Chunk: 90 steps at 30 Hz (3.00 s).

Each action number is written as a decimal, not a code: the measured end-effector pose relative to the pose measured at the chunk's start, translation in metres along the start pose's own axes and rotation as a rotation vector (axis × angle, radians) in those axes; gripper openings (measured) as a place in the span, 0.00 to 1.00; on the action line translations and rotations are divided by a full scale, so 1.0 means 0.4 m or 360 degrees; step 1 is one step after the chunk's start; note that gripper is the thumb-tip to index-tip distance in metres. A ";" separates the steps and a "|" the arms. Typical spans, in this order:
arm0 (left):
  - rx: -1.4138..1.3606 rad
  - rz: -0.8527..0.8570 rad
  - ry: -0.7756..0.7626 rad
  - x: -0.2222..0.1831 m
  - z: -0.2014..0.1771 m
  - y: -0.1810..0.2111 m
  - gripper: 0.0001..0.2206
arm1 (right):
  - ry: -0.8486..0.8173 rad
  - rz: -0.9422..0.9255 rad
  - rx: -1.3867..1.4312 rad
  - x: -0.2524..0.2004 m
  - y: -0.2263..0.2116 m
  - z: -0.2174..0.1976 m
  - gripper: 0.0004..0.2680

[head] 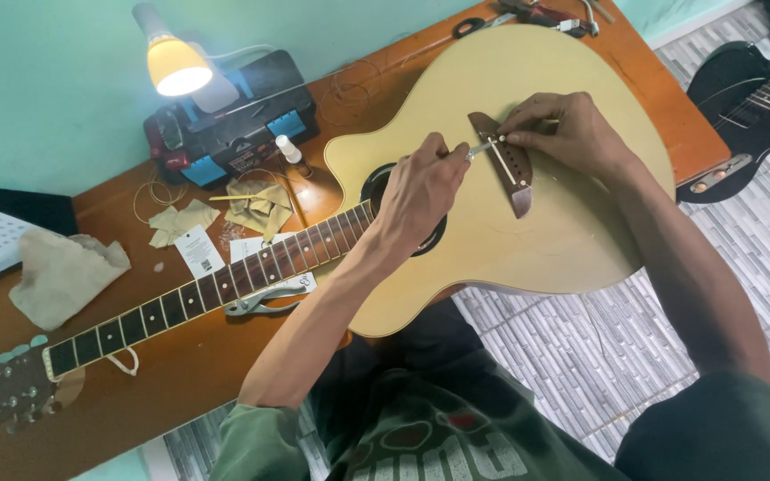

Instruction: The person is removing old strings and installing new ones on an acoustic guitar at a repair bench.

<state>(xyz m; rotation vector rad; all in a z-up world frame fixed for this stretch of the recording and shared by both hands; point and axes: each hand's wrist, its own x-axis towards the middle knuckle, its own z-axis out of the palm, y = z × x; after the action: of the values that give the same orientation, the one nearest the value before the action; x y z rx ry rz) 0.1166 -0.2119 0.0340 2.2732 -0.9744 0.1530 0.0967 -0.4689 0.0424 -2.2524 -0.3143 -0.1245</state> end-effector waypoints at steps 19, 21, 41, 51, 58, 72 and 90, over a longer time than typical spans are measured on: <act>0.0392 0.0018 -0.0088 -0.003 0.131 -0.029 0.12 | -0.0005 0.0030 0.0030 0.004 -0.008 0.002 0.08; 0.0438 0.0031 -0.0081 -0.010 0.141 -0.020 0.12 | -0.0005 0.0045 0.0033 0.001 -0.003 0.005 0.08; 0.0258 0.0214 -0.0032 -0.028 0.145 -0.041 0.15 | -0.0017 0.0305 0.0098 0.011 -0.030 0.003 0.04; 0.0344 0.0212 0.0141 -0.052 0.232 -0.078 0.15 | -0.0051 0.0245 0.0195 0.017 -0.020 0.002 0.03; 0.0597 0.0229 -0.0013 -0.039 0.215 -0.052 0.18 | 0.0026 0.0051 -0.0194 0.008 0.020 0.019 0.05; 0.0078 -0.0135 0.1286 -0.608 -0.214 0.004 0.11 | 0.0099 0.0022 -0.0648 -0.035 0.072 0.067 0.06; 0.0827 -0.1141 0.1447 -0.830 -0.107 -0.271 0.10 | 0.0266 0.0407 -0.0367 -0.017 0.012 -0.011 0.03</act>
<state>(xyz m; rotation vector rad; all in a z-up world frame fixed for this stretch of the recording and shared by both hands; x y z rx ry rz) -0.0412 0.0711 -0.1034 2.4146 0.3953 1.0909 0.0917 -0.4764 0.0404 -2.4689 0.0830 -0.2214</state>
